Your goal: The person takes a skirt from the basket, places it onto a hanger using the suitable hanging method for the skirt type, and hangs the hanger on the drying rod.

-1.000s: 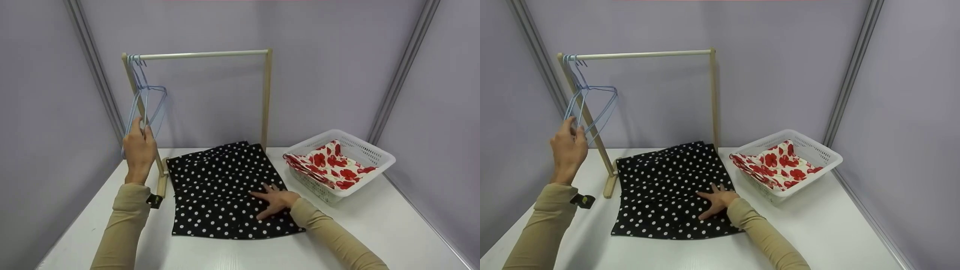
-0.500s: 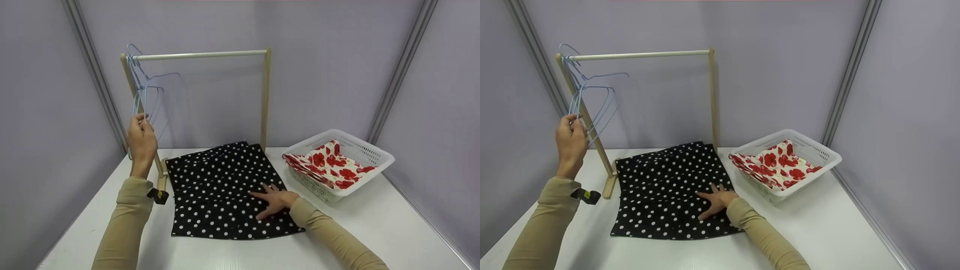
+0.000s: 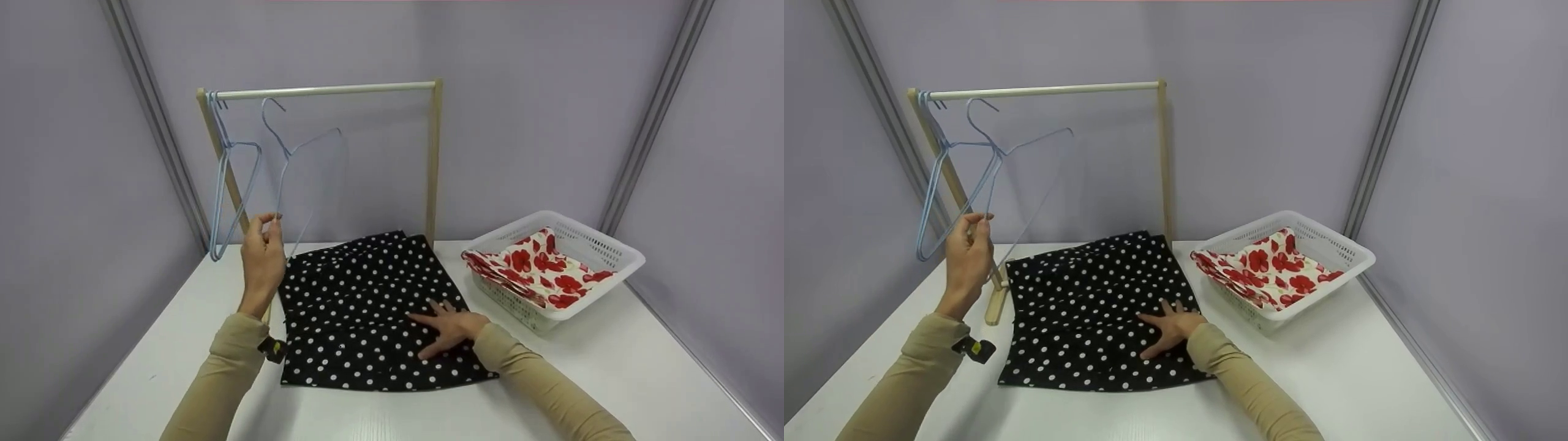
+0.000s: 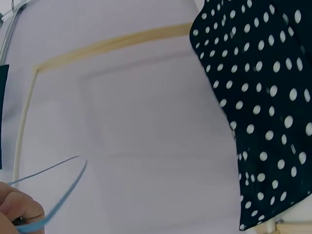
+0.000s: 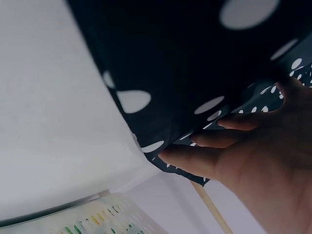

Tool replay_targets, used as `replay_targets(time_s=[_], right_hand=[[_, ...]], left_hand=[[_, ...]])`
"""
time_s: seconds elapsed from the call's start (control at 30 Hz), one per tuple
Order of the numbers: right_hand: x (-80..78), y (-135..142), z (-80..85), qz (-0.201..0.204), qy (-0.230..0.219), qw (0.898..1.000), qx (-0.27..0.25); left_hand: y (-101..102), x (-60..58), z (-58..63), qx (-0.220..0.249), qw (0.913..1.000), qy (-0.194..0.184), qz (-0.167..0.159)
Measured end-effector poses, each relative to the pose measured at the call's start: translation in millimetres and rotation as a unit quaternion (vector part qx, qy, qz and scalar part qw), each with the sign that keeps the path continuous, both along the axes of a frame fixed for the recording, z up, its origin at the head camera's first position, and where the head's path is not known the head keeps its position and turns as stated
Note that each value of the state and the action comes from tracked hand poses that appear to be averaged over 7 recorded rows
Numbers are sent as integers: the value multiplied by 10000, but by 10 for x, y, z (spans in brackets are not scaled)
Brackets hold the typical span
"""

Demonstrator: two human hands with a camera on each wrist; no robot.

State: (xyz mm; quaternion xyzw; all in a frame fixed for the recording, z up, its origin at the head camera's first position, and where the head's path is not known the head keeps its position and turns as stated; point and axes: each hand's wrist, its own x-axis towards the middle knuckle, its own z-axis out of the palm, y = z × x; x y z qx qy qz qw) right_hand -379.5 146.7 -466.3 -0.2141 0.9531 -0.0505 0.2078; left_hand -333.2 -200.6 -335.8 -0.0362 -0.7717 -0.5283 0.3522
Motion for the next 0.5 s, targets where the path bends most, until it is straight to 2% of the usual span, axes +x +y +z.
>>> replay_targets(time_s=[0.07,0.13,0.2,0.27,0.37,0.5], right_hand=[[0,-4,-1,13,15,10000,13],[2,-4,-2,22,14,10000,37],[6,-5,0,28,-1,10000,45],[10,-3,1,23,-12,10000,46],[16,1,5,19,-16,10000,43],[24,4,8,-7,22,10000,43]], left_hand=[[38,20,-80,95,9995,-29,-296],[71,52,-163,314,9962,-272,-770],[100,95,-252,647,9857,-747,-1365],[124,142,-344,927,9680,-1351,-1901],[140,202,-489,1192,9367,-2102,-2535],[116,246,-686,1373,8986,-2724,-3155]])
